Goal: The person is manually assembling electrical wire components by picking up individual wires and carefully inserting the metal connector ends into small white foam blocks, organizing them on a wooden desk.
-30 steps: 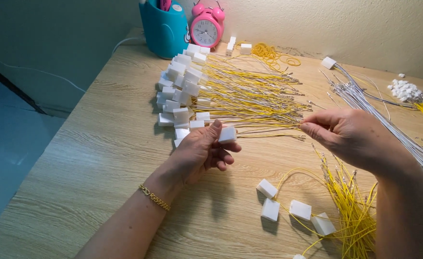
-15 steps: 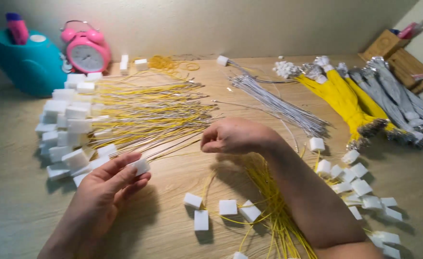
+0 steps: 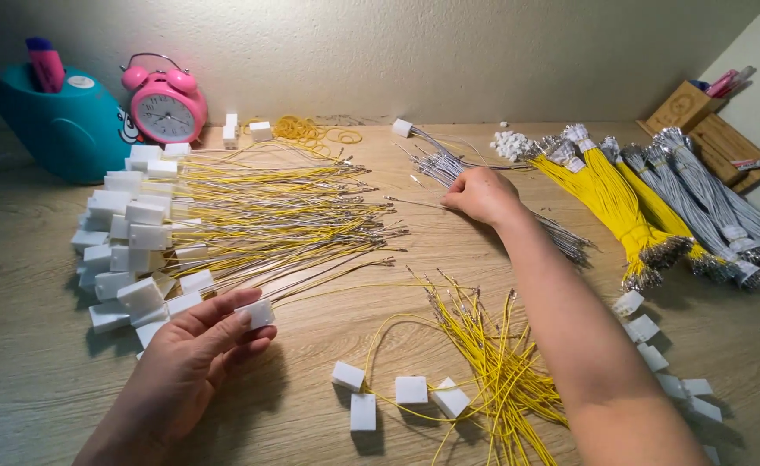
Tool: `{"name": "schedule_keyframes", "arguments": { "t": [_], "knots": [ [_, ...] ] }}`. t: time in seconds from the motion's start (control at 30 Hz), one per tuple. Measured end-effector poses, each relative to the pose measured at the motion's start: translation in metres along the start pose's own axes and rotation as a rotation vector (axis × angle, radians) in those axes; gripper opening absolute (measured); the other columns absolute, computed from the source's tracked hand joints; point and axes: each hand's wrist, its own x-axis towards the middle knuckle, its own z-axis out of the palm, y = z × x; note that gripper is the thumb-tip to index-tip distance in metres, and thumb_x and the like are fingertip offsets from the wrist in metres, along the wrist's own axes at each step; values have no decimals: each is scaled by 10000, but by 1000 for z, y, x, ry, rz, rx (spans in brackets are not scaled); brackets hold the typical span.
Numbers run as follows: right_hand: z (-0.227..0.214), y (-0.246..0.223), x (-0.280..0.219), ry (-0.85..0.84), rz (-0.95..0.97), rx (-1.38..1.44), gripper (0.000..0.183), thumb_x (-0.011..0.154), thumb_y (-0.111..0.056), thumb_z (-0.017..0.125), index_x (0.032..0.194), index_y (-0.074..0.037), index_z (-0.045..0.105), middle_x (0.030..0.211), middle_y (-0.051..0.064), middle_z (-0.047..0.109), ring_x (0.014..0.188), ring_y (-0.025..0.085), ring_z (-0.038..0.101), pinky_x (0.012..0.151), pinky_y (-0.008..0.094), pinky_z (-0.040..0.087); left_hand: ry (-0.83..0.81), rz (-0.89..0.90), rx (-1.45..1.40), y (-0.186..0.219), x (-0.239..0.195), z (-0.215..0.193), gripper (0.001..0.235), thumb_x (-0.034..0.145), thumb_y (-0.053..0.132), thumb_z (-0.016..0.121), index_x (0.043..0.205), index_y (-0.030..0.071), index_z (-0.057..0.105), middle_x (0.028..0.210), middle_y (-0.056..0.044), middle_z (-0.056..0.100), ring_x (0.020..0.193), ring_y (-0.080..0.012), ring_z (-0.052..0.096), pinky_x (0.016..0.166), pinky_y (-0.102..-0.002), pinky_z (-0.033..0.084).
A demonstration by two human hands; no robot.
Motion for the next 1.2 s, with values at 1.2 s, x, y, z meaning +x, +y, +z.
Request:
{"name": "schedule_keyframes", "arguments": {
  "t": [1.2],
  "knots": [
    [-16, -46, -32, -22, -219, 117, 240, 1034, -258, 461, 874, -80, 486, 934, 121, 585, 852, 258, 502, 732, 406, 371, -82, 14, -42, 5, -10, 3, 315, 890, -21, 570, 1190, -87, 636, 1015, -266, 653, 838, -329, 638, 806, -368, 555]
  ]
}}
